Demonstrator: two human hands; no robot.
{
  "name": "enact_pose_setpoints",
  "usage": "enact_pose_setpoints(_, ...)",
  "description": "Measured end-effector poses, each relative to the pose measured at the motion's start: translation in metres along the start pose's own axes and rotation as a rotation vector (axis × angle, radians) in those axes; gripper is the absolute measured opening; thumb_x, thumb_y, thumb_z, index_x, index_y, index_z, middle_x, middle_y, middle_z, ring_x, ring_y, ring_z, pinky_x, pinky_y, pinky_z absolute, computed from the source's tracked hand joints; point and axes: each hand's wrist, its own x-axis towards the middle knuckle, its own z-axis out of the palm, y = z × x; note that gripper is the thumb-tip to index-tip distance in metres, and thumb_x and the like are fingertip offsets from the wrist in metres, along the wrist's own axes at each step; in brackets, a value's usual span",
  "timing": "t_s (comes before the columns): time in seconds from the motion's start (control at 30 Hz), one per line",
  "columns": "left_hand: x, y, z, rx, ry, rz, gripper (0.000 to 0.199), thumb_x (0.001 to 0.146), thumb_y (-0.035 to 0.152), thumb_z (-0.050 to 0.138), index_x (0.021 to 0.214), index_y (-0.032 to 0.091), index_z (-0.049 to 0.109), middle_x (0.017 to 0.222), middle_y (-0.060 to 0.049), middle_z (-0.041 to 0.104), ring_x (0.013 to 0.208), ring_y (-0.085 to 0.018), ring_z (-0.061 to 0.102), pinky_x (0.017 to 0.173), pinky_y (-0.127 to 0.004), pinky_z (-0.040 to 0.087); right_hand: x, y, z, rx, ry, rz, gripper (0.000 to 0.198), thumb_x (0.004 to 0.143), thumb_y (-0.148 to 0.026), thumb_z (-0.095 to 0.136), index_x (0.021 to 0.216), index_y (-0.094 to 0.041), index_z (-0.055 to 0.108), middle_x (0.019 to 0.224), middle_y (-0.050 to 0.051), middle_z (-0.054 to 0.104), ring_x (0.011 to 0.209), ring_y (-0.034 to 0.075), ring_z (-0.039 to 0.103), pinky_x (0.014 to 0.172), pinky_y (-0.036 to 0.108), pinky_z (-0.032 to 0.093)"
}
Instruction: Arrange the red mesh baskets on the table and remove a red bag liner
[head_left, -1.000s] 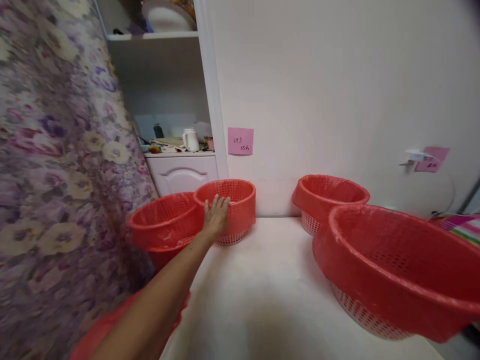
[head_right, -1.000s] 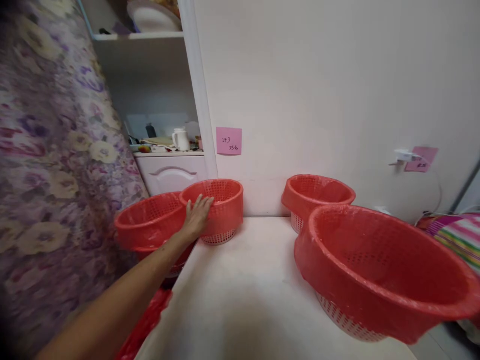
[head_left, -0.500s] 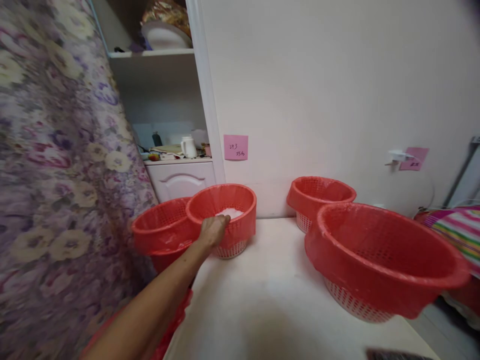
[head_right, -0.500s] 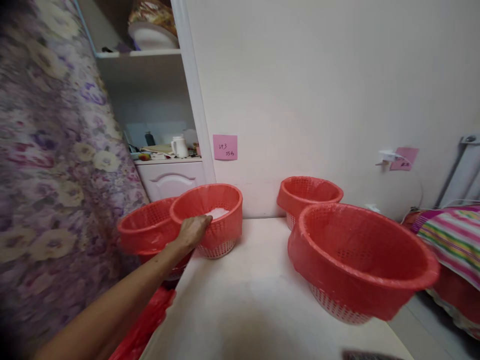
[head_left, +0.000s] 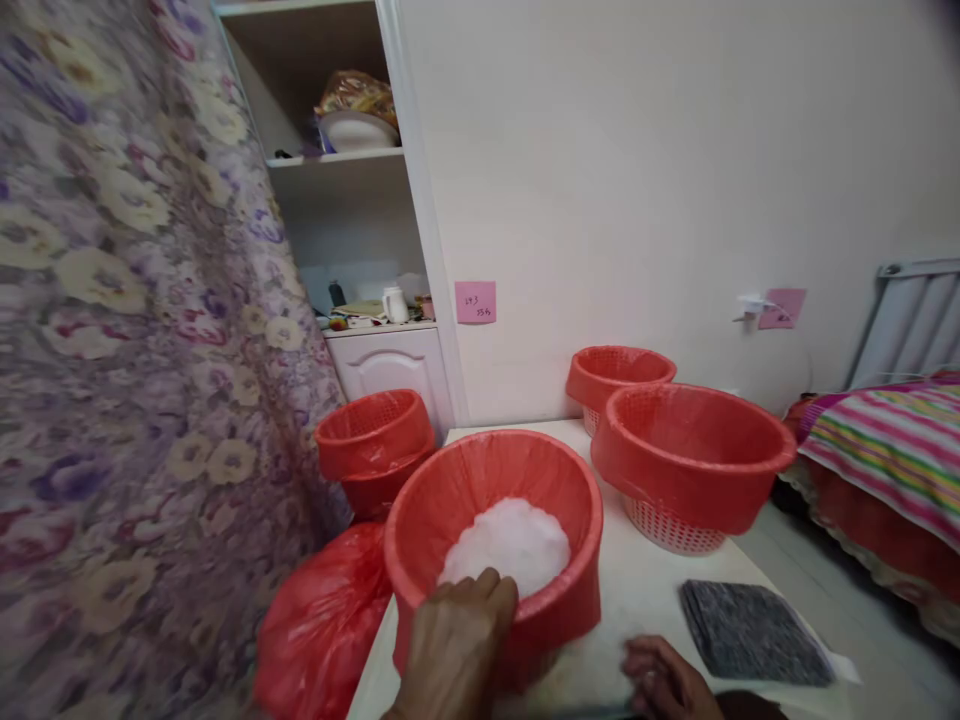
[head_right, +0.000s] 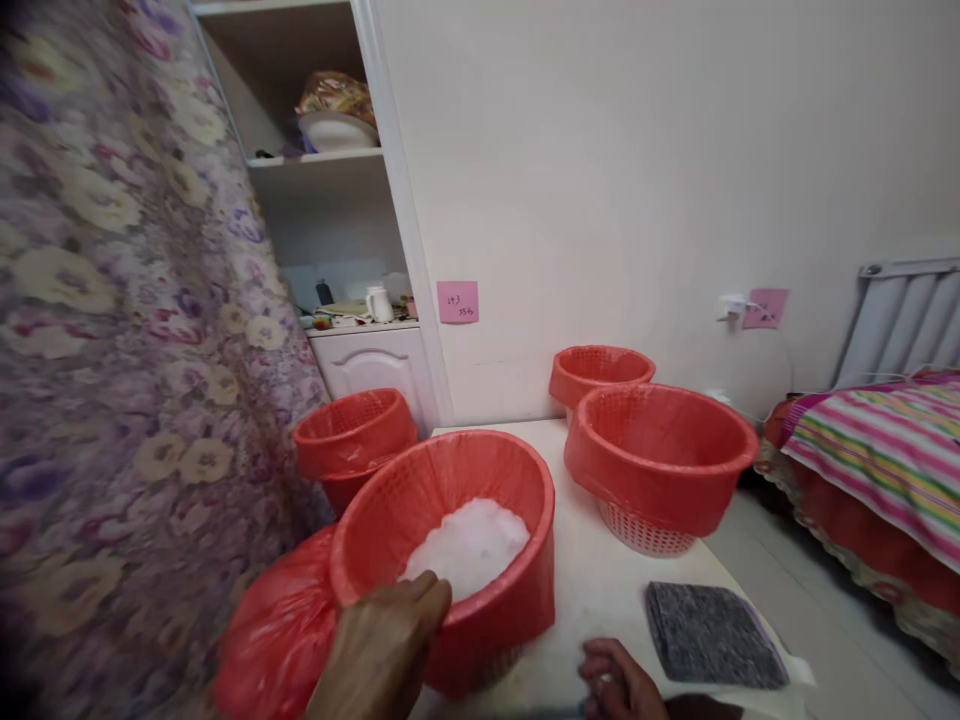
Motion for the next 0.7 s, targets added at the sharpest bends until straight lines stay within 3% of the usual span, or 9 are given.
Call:
enact_pose_setpoints(0.13,-0.005,0.016,0.011,-0.111,0.030,0.026,0.024,0.084,0.013,0.040,0.084,0.022,0.062,0.089,-0.010,0.072,0.079,-0.029,0.067,0.059,-0.036,0.037,-0.010,-0.017,0.027,0.266,0.076,0.111,0.063,0.063,-0.057,0.074,0.114,-0.024,0.056,0.104,0.009,0.068,0.084,0.024,0.070,0.069,0.036,0.051)
enact_pose_setpoints(0.23,-0.003,0.023,0.017,-0.223,0.000,0.087,0.024,0.081,0.017,0.044,0.091,0.023,0.064,0.091,-0.013,0.071,0.081,-0.034,0.067,0.059,-0.038,0.036,-0.015,-0.036,0.046,0.411,0.182,0.069,0.061,0.058,-0.051,0.080,0.110,-0.026,0.059,0.101,0.006,0.071,0.082,0.023,0.071,0.068,0.035,0.052)
enact_pose_setpoints(0.3,-0.003,0.025,0.017,-0.297,-0.027,0.126,0.023,0.081,0.018,0.047,0.092,0.023,0.066,0.091,-0.014,0.071,0.082,-0.034,0.066,0.062,-0.040,0.040,-0.018,-0.046,0.052,0.454,0.169,0.052,0.056,0.058,-0.046,0.081,0.108,-0.027,0.062,0.100,0.004,0.071,0.080,0.021,0.071,0.068,0.034,0.052)
enact_pose_setpoints(0.4,-0.009,0.017,0.011,-0.463,-0.015,0.209,0.023,0.076,0.029,0.063,0.098,0.025,0.068,0.100,-0.013,0.071,0.092,-0.034,0.063,0.081,-0.047,0.044,-0.021,-0.054,0.051,0.510,0.097,0.055,0.050,0.063,-0.038,0.081,0.107,-0.025,0.063,0.100,0.003,0.073,0.078,0.019,0.071,0.068,0.033,0.054)
enact_pose_setpoints(0.47,-0.014,-0.001,0.007,-0.651,0.039,0.207,0.045,0.068,0.039,0.075,0.111,0.031,0.065,0.117,-0.009,0.067,0.111,-0.034,0.056,0.099,-0.047,0.039,-0.022,-0.056,0.047,0.604,0.068,0.068,0.049,0.064,-0.033,0.081,0.108,-0.023,0.062,0.098,0.003,0.075,0.078,0.019,0.071,0.068,0.032,0.055)
enact_pose_setpoints(0.57,-0.019,-0.042,0.017,-1.002,0.271,-0.025,0.056,0.064,0.045,0.077,0.117,0.036,0.063,0.134,-0.003,0.058,0.129,-0.029,0.045,0.113,-0.039,0.030,-0.022,-0.059,0.041,0.798,-0.007,0.093,0.041,0.070,-0.028,0.077,0.108,-0.022,0.064,0.100,0.003,0.077,0.081,0.016,0.072,0.063,0.025,0.056)
enact_pose_setpoints(0.67,-0.021,-0.081,0.055,-1.275,0.664,-0.387,0.047,0.072,0.047,0.069,0.115,0.033,0.061,0.134,-0.002,0.057,0.129,-0.026,0.046,0.115,-0.038,0.028,-0.024,-0.067,0.040,0.939,-0.100,0.146,0.022,0.085,-0.033,0.061,0.101,-0.020,0.067,0.095,0.002,0.078,0.073,0.010,0.071,0.055,0.017,0.053)
enact_pose_setpoints(0.7,-0.022,-0.088,0.074,-1.366,0.681,-0.524,0.045,0.076,0.049,0.065,0.117,0.034,0.059,0.135,0.000,0.056,0.130,-0.025,0.045,0.115,-0.038,0.028,-0.025,-0.070,0.041,0.965,-0.132,0.164,0.022,0.088,-0.035,0.056,0.099,-0.020,0.068,0.092,0.002,0.079,0.069,0.009,0.070,0.055,0.016,0.053)
